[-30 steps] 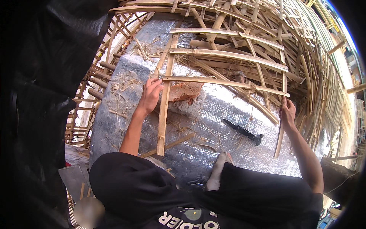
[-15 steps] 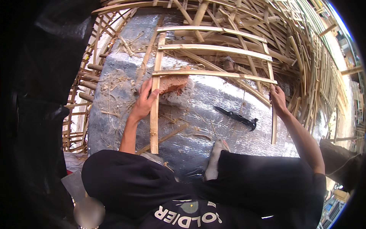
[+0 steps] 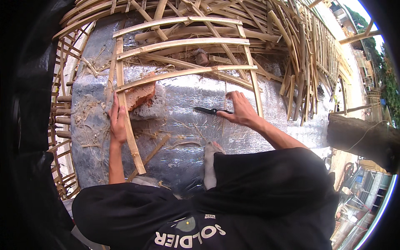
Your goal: The person uses a folding knife to scrape a bamboo strip and then handles a small wooden lattice frame.
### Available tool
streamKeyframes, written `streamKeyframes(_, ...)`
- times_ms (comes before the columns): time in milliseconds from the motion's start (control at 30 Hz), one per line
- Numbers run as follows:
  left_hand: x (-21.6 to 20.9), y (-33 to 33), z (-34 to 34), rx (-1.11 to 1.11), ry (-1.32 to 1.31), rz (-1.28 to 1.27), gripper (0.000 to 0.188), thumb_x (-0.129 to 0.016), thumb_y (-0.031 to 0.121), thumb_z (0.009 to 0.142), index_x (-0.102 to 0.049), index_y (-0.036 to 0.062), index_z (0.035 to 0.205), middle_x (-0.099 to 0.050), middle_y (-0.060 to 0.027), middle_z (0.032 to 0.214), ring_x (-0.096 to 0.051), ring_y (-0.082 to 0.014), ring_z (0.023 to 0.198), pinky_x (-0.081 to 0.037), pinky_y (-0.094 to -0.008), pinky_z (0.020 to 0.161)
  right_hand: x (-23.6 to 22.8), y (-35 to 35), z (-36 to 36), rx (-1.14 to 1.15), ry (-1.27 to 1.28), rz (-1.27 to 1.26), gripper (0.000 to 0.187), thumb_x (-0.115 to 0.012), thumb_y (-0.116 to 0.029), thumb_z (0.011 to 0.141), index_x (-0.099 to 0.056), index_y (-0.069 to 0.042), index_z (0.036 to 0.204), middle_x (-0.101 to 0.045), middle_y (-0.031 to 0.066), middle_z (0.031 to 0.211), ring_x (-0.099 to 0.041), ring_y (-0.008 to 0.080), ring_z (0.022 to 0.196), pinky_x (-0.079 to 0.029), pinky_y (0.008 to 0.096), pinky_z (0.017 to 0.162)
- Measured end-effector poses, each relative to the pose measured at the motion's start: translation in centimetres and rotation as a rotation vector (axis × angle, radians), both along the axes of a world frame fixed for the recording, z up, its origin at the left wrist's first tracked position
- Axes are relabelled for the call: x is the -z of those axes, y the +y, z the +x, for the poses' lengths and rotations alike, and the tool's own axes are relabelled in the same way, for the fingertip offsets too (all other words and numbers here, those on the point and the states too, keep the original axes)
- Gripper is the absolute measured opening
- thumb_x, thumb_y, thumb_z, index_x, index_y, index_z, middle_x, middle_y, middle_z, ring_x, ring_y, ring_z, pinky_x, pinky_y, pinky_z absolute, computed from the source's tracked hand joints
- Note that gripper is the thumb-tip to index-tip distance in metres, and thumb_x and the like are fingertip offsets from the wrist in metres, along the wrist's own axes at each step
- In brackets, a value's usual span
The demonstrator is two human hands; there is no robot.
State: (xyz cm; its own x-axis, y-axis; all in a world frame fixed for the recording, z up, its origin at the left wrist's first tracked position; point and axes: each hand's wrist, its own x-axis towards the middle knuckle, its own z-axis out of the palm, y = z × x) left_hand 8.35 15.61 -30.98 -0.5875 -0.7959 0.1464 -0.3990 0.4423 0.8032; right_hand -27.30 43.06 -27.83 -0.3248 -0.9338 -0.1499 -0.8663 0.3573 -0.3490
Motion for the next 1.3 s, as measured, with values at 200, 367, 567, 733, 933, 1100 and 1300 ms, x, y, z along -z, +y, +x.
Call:
streamKeyframes(200, -0.4, 0.8, -0.3, -0.026, -0.015, -0.042, 0.057, -0.038, 0.023, 0.102, -0.03, 0.0003, 0.154, -0.051, -0.0206, 0.14, -0.046, -0.0345, 0.122, -0.028, -0.041, 0.11, 2.7, 2.0, 2.2, 0.139, 0.003, 0.148, 0.052, -0.086, -0.022, 0.07, -0.056, -0.001, 0.108, -0.057, 0.0177, 0.107, -0.055, 0.0365, 0.104, -0.045, 0.0444, 0.09)
streamKeyframes(367, -0.2, 0.7, -0.5, -0.049, 0.045, -0.076, 0.058, -0.041, 0.027, 0.102, -0.033, -0.0008, 0.152, -0.055, -0.0208, 0.131, -0.047, -0.0352, 0.117, -0.029, -0.042, 0.109, 3.0, 2.0, 1.3, 0.18, -0.069, 0.198, 0.04, -0.082, -0.017, 0.075, -0.055, -0.001, 0.1, -0.056, 0.017, 0.1, -0.055, 0.0367, 0.1, -0.045, 0.0445, 0.086)
streamKeyframes(567, -0.8, 0.9, 0.2, -0.126, 0.047, -0.088, 0.055, -0.047, 0.029, 0.1, -0.04, 0.0017, 0.148, -0.054, -0.0189, 0.135, -0.046, -0.0329, 0.12, -0.033, -0.0444, 0.108, 2.8, 1.6, 2.3, 0.166, -0.13, 0.184, 0.042, -0.083, -0.021, 0.075, -0.054, -0.003, 0.1, -0.055, 0.017, 0.101, -0.055, 0.0359, 0.1, -0.045, 0.0436, 0.089)
streamKeyframes(733, -0.5, 0.8, -0.8, -0.132, 0.29, 0.191, 0.051, -0.052, 0.027, 0.097, -0.049, -0.0018, 0.139, -0.061, -0.0161, 0.123, -0.054, -0.0251, 0.111, -0.041, -0.0372, 0.101, 0.6, -1.0, 4.3, 0.098, -0.055, 0.071, 0.042, -0.082, -0.025, 0.078, -0.056, -0.004, 0.106, -0.058, 0.0161, 0.107, -0.056, 0.0348, 0.107, -0.045, 0.0419, 0.092)
streamKeyframes(933, 0.2, 0.5, -0.6, -0.148, 0.535, 0.518, 0.046, -0.059, 0.023, 0.096, -0.054, -0.0044, 0.132, -0.067, -0.0074, 0.107, -0.058, -0.0129, 0.097, -0.047, -0.0285, 0.089, -4.0, -9.6, 7.1, -0.061, 0.267, -0.394, 0.054, -0.077, -0.028, 0.083, -0.051, -0.005, 0.124, -0.056, 0.0156, 0.122, -0.052, 0.0334, 0.115, -0.04, 0.0451, 0.103)
streamKeyframes(1100, 0.8, 0.3, -0.9, -0.163, 0.546, 0.437, 0.047, -0.06, 0.023, 0.096, -0.054, -0.0031, 0.134, -0.067, -0.0067, 0.107, -0.058, -0.012, 0.099, -0.046, -0.0262, 0.089, -2.0, -13.2, 2.7, -0.213, 0.23, -0.179, 0.024, -0.065, -0.028, 0.095, -0.062, -0.011, 0.112, -0.066, 0.0057, 0.107, -0.06, 0.0222, 0.103, -0.04, 0.0389, 0.087)
streamKeyframes(1300, 0.1, 0.9, -0.1, -0.242, 0.515, 0.547, 0.053, -0.052, 0.032, 0.101, -0.044, 0.0037, 0.146, -0.054, -0.0101, 0.138, -0.048, -0.0183, 0.127, -0.036, -0.0313, 0.106, -3.6, -13.0, 0.3, -0.271, 0.086, -0.315, 0.023, -0.065, -0.017, 0.094, -0.069, -0.009, 0.115, -0.063, 0.0089, 0.089, -0.059, 0.024, 0.083, -0.044, 0.0387, 0.075)
